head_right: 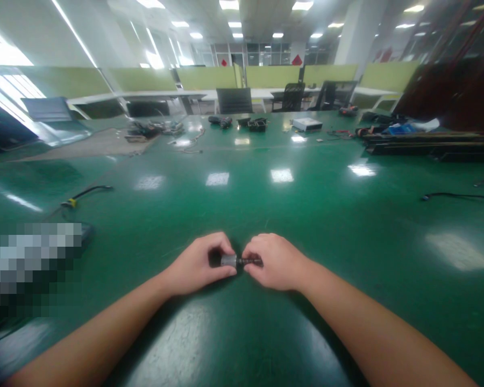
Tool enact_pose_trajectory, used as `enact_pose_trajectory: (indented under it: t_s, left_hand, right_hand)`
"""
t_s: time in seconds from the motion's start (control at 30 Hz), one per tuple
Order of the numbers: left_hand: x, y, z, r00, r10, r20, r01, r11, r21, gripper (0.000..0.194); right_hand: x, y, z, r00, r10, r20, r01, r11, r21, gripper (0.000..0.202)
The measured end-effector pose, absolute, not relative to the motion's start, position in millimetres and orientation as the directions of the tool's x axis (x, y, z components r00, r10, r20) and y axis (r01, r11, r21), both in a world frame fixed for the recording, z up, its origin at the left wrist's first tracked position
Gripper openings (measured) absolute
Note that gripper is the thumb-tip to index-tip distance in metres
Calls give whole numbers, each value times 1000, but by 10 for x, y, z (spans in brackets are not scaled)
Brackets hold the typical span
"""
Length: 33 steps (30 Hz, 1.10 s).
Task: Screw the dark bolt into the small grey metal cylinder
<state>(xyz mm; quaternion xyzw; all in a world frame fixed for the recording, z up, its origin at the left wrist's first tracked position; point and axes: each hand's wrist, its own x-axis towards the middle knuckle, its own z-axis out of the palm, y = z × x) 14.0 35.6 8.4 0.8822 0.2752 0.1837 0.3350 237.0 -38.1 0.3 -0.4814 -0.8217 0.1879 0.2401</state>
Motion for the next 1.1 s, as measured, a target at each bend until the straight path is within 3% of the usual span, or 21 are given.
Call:
enact_pose_trajectory:
  t_s: [1.1]
  left_hand:
    - [136,360,76,784,607,127,367,-619,695,21]
  right_hand:
    - [2480,-401,45,-399,903,158,734,418,-536,6]
